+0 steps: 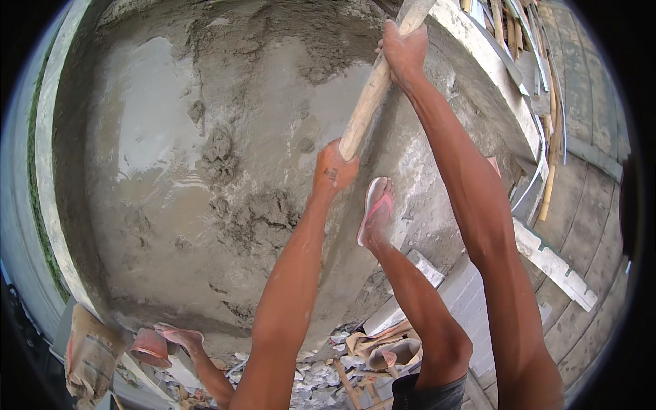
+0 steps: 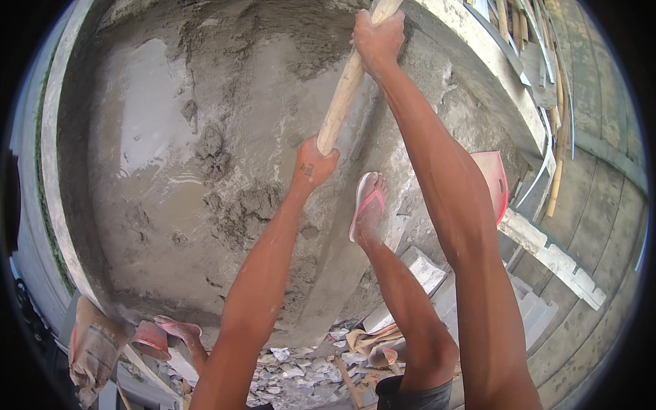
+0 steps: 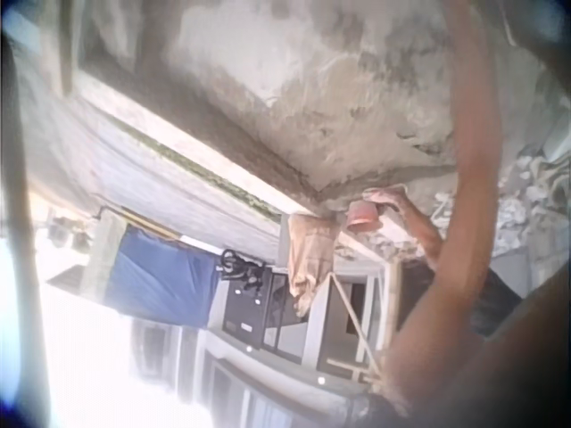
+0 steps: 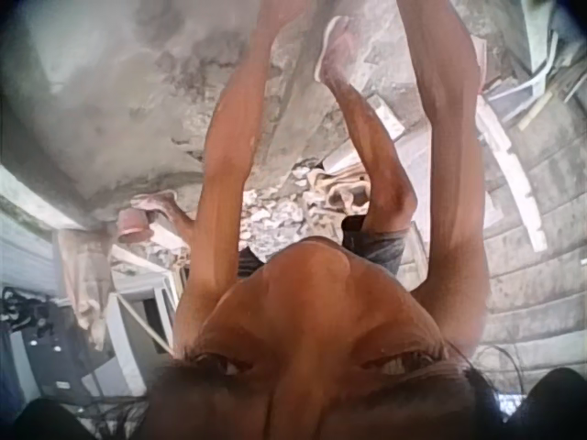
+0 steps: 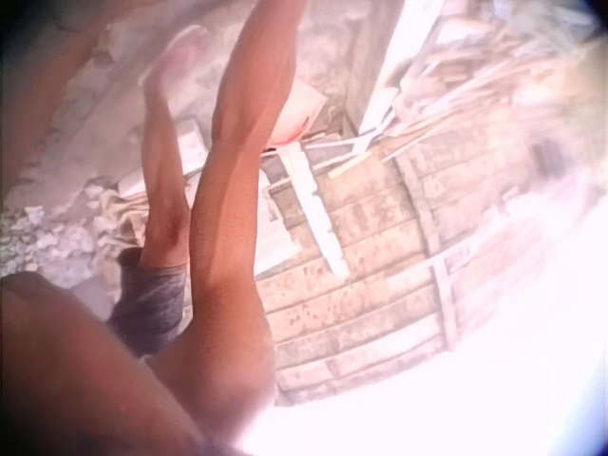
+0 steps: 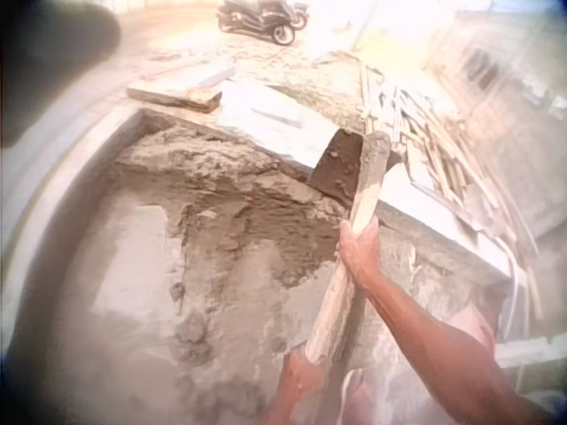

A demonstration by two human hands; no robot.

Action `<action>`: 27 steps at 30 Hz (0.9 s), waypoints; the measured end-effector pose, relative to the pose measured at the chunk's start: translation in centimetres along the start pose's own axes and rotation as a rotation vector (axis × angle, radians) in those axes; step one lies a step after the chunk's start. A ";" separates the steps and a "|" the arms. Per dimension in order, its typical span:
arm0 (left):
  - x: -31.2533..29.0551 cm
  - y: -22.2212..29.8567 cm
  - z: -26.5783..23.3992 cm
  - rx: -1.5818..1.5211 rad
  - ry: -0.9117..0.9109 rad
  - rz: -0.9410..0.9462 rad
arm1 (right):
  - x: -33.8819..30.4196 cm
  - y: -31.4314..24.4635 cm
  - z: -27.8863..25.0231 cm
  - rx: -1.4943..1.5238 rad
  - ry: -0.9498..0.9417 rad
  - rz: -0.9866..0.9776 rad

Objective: The person mixes cement in a shallow basin using a hoe, repeatedly pulling the wet mixture from the edges toward the center.

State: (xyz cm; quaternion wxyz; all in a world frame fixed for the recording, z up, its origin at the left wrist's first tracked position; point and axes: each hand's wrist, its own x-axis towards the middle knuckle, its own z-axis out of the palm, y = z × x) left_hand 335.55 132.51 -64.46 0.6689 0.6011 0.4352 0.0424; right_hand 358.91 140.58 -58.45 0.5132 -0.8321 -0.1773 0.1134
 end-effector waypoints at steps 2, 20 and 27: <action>1.0 -0.7 1.1 -0.021 -0.020 0.002 | 1.7 5.4 2.0 -0.045 -0.037 0.102; -32.5 -13.9 -10.8 0.195 -0.100 -0.513 | -35.9 5.4 0.8 0.167 -0.173 0.772; -47.4 -15.4 -13.4 0.216 -0.164 -0.701 | -49.2 0.4 -2.3 0.051 -0.129 1.092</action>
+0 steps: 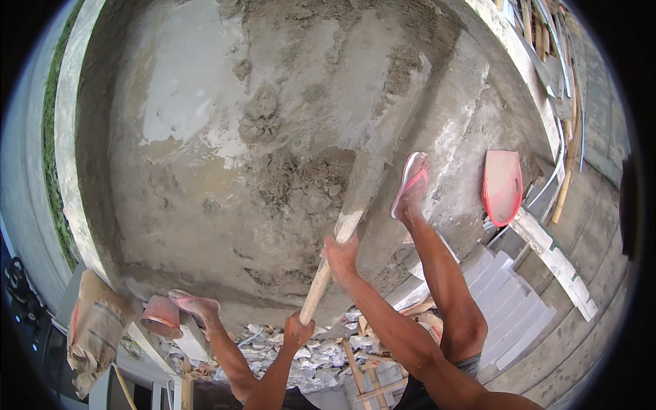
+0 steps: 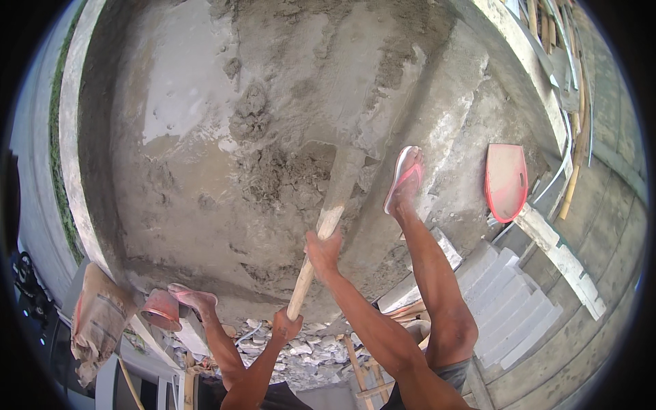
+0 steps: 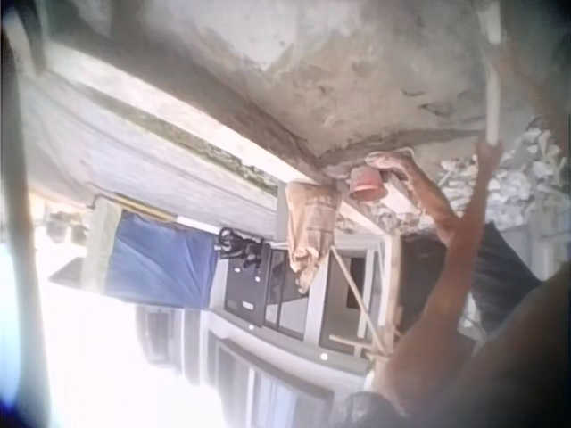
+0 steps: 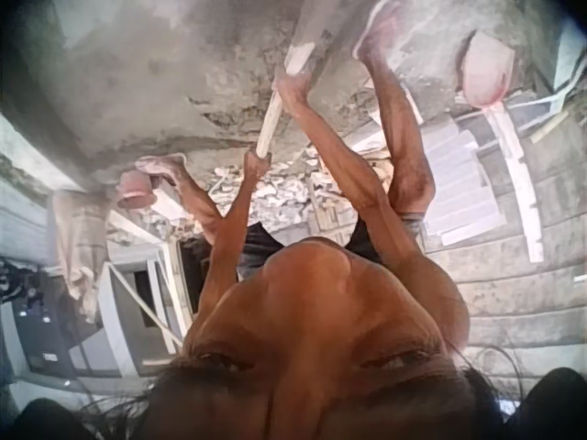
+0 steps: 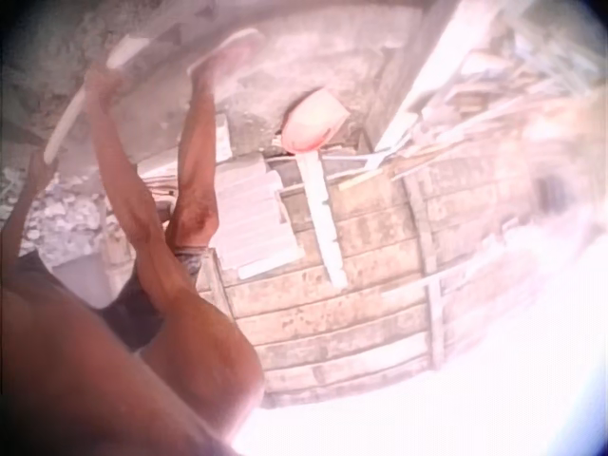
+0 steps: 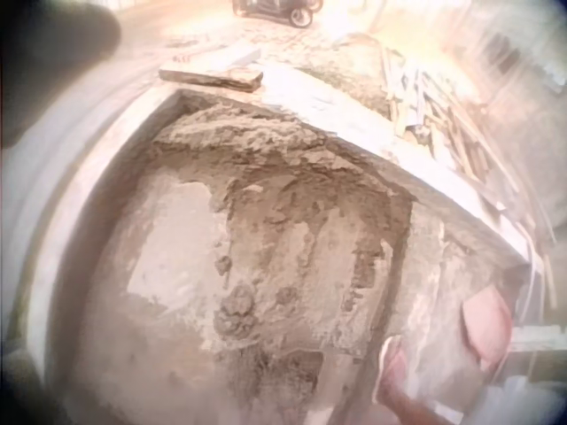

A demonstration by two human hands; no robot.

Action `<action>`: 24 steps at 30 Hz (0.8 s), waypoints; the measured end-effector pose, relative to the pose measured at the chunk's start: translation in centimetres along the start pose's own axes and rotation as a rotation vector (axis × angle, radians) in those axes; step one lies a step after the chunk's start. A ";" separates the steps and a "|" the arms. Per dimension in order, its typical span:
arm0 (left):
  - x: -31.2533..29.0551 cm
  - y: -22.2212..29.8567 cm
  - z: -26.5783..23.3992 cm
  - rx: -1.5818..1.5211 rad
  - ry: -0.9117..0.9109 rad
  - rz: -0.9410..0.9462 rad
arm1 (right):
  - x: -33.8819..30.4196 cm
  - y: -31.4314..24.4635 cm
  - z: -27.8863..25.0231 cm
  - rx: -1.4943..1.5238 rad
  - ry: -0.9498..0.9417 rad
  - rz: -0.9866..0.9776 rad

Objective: The person mixes cement in a shallow basin using a hoe, repeatedly pulling the wet mixture from the edges toward the center.

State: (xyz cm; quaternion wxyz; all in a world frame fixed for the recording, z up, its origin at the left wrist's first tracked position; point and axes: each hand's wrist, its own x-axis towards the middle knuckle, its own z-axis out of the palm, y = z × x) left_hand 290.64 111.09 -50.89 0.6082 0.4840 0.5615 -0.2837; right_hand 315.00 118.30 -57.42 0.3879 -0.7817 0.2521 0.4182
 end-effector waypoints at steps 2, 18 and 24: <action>0.1 1.3 0.6 -0.022 0.011 0.031 | 0.0 -1.3 -1.2 0.065 0.016 -0.010; 31.9 44.6 10.4 -0.156 0.080 0.562 | 29.0 -41.8 -8.4 0.066 0.075 -0.975; 34.0 42.4 10.1 -0.142 -0.044 0.403 | 36.3 -38.6 -6.5 -0.128 0.099 -0.940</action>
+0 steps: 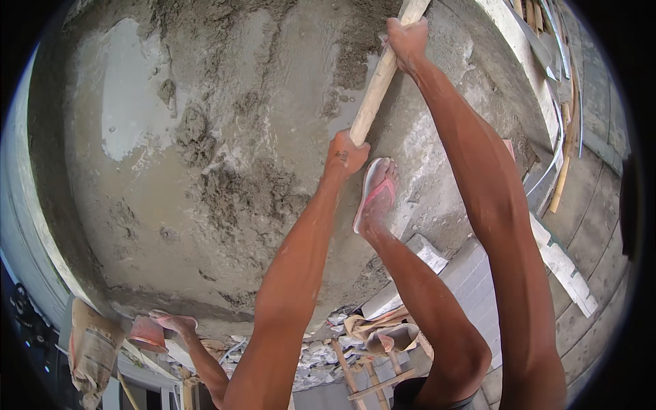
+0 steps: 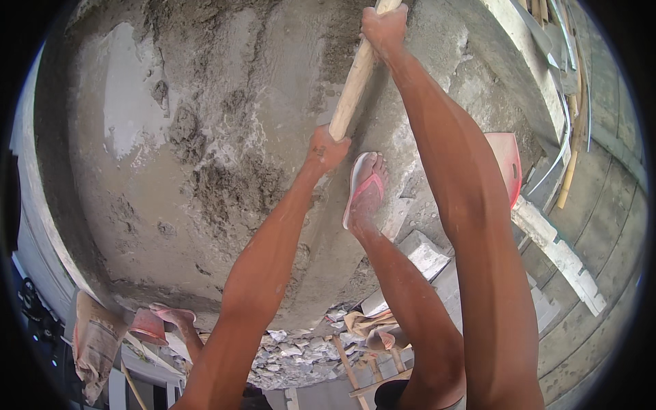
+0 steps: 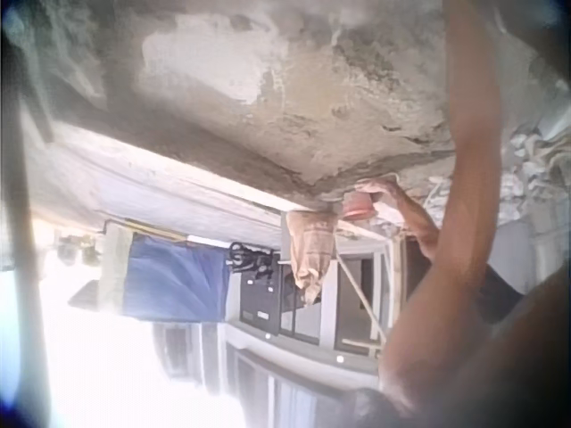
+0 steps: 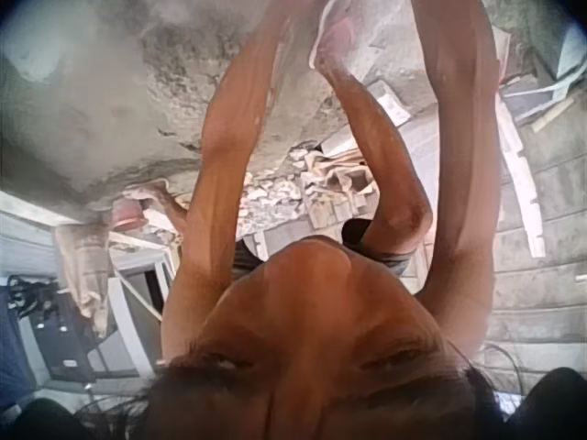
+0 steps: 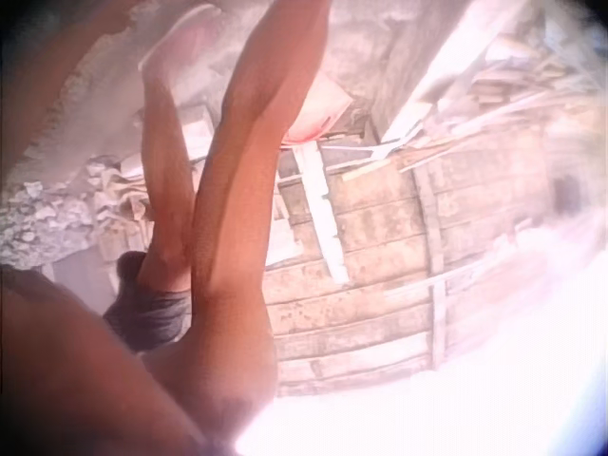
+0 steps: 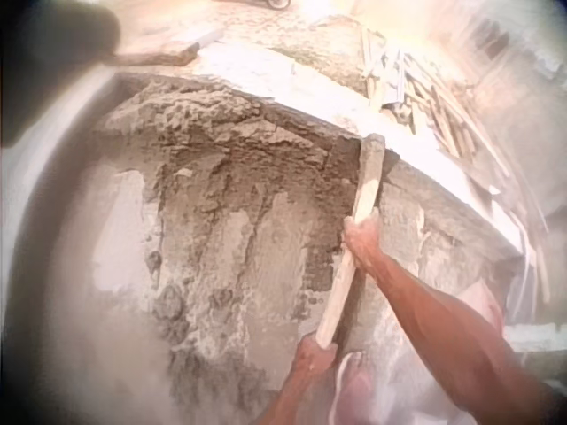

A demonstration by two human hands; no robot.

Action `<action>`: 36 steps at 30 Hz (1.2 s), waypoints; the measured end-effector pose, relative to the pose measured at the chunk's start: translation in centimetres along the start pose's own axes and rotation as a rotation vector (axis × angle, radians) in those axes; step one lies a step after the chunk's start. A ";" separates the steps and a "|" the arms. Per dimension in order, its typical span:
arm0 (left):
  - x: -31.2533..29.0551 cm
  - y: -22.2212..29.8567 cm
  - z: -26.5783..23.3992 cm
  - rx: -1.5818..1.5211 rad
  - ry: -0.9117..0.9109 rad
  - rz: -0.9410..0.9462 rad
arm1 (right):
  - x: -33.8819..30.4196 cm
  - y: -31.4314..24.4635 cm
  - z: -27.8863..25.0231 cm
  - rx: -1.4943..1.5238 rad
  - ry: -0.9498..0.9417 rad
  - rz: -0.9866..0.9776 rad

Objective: The person mixes cement in a shallow basin using a hoe, repeatedly pulling the wet mixture from the edges toward the center.

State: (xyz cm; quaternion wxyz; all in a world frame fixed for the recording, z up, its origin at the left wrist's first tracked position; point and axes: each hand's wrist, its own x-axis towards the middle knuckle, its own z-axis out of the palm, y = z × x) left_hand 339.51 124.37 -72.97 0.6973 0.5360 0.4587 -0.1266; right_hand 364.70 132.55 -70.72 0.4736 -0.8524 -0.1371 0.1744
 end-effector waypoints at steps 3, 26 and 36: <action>-3.9 1.8 -1.0 0.008 -0.013 -0.032 | -1.5 -0.3 -1.0 0.127 -0.109 0.127; -49.1 -22.1 -17.3 0.433 0.026 -0.427 | -54.6 -4.8 3.6 0.375 -0.017 1.005; -50.8 -24.7 -11.6 0.182 0.000 -0.351 | -56.0 -9.2 -0.8 0.213 -0.007 0.915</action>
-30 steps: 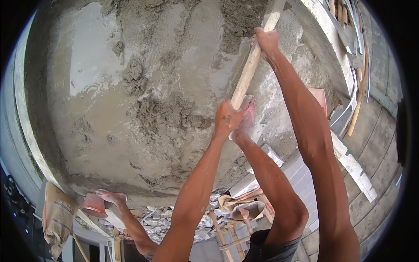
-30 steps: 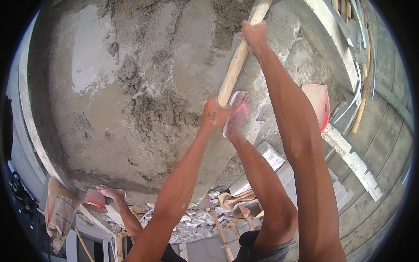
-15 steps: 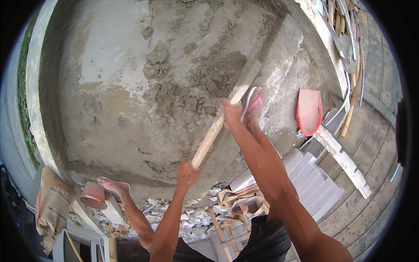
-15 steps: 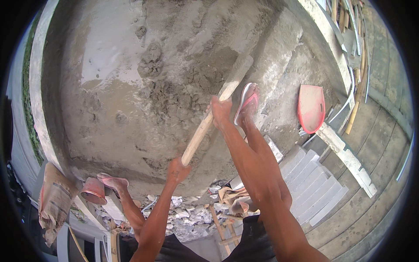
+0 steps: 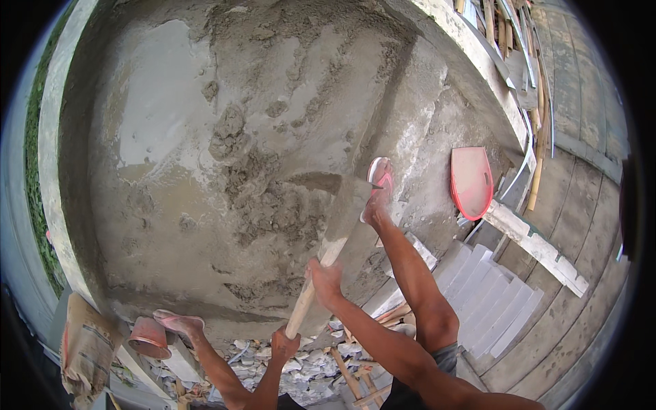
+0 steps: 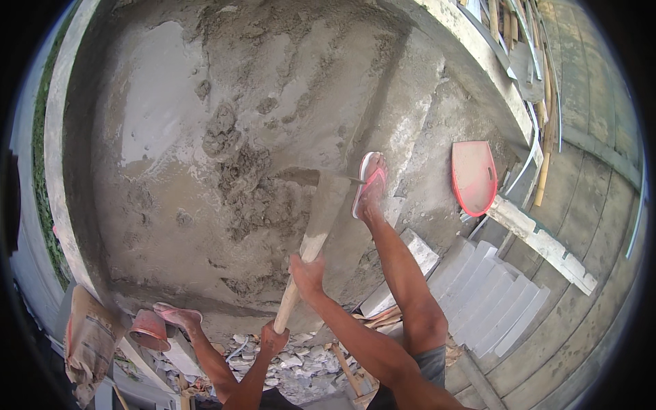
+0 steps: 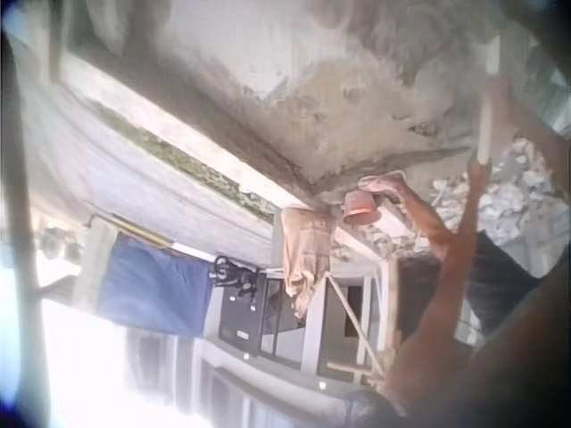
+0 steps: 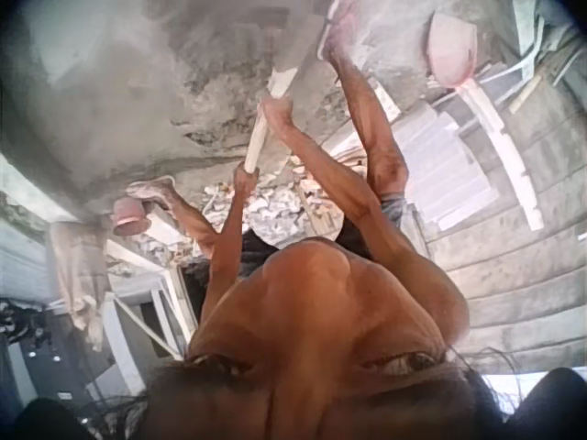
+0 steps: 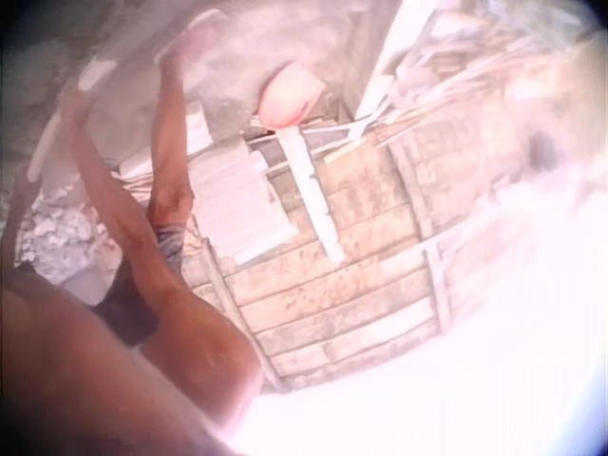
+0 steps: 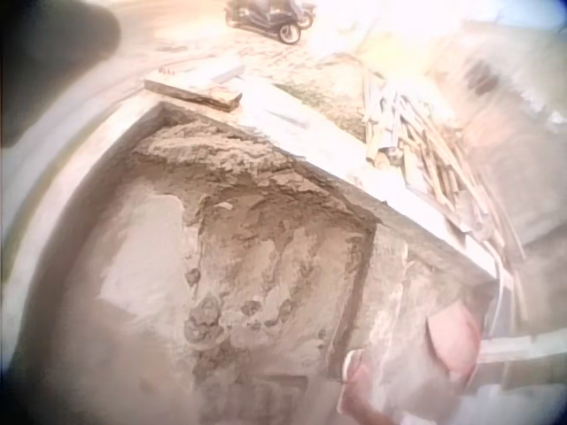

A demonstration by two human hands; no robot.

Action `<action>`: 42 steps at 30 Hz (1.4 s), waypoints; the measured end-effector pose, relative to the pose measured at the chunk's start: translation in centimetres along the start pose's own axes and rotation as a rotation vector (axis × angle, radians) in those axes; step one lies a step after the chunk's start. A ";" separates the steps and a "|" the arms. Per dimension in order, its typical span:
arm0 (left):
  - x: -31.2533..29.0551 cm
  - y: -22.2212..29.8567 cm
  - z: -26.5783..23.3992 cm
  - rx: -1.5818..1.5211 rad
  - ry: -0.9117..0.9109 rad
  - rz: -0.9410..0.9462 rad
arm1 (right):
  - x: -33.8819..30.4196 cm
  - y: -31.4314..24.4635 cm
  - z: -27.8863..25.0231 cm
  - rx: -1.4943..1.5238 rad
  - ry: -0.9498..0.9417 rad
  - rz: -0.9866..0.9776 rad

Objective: The person mixes cement in a shallow basin using a hoe, repeatedly pulling the wet mixture from the edges toward the center.

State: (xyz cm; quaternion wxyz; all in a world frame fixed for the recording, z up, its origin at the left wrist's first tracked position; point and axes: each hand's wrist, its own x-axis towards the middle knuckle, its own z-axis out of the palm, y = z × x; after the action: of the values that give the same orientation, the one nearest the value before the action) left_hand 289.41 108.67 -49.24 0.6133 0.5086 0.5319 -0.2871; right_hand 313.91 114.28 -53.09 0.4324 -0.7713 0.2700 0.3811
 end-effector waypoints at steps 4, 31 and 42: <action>12.3 12.2 3.3 -0.069 0.133 0.153 | 11.1 -12.6 0.2 0.050 -0.029 -0.299; 36.3 40.2 -9.6 -0.021 0.298 0.343 | 35.8 -40.1 17.7 0.027 -0.148 -0.561; 23.5 33.6 -6.8 -0.155 0.337 0.236 | 27.7 -33.2 17.1 -0.097 -0.345 -0.409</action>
State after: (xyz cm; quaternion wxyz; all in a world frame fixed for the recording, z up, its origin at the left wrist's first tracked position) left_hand 323.28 130.15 -60.16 0.5824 0.5593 0.5841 -0.0826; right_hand 348.27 142.79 -66.28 0.5026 -0.7531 0.0125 0.4243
